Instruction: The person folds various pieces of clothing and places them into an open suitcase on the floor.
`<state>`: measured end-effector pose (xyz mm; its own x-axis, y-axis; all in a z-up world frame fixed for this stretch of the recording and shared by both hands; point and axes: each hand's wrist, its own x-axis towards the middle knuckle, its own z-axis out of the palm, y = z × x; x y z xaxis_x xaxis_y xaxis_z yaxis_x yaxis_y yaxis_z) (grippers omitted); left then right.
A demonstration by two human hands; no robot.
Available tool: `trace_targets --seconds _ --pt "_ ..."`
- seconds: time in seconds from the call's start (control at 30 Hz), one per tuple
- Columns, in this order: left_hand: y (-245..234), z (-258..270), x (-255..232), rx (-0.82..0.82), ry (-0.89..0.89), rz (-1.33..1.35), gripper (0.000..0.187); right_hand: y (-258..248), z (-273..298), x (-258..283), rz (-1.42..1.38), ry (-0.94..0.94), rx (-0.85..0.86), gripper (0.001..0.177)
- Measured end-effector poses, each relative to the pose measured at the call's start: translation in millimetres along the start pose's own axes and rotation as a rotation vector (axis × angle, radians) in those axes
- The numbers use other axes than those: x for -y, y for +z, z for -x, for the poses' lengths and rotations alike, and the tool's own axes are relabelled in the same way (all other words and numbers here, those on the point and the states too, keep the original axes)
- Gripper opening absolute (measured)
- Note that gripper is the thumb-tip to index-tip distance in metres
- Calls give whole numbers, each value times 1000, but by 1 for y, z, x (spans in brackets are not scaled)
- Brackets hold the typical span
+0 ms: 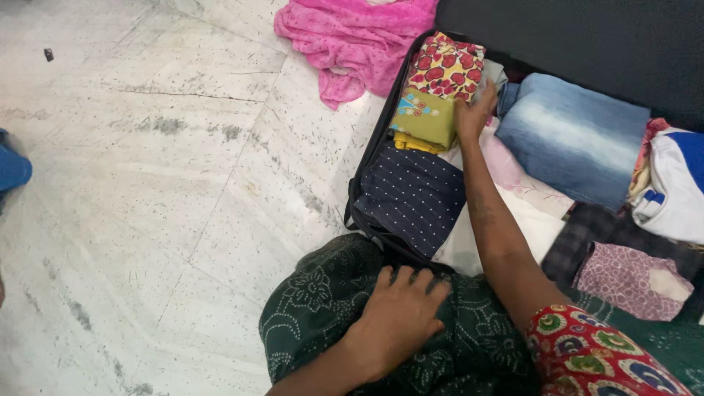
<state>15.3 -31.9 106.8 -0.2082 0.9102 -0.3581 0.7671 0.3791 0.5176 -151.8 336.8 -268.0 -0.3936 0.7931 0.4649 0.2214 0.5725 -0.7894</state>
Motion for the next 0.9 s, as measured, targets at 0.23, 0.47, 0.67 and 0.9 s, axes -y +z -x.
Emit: trace_targets --seconds 0.23,0.47,0.67,0.9 --pt "22 -6 -1 101 39 -43 59 43 -1 69 530 -189 588 72" --pt "29 -8 4 79 70 -14 67 92 4 25 643 -184 755 71" --pt "18 3 -3 -48 43 -89 57 83 -19 47 599 -88 922 73" --pt "13 4 -11 -76 77 -58 55 -37 -6 31 299 -94 601 56"
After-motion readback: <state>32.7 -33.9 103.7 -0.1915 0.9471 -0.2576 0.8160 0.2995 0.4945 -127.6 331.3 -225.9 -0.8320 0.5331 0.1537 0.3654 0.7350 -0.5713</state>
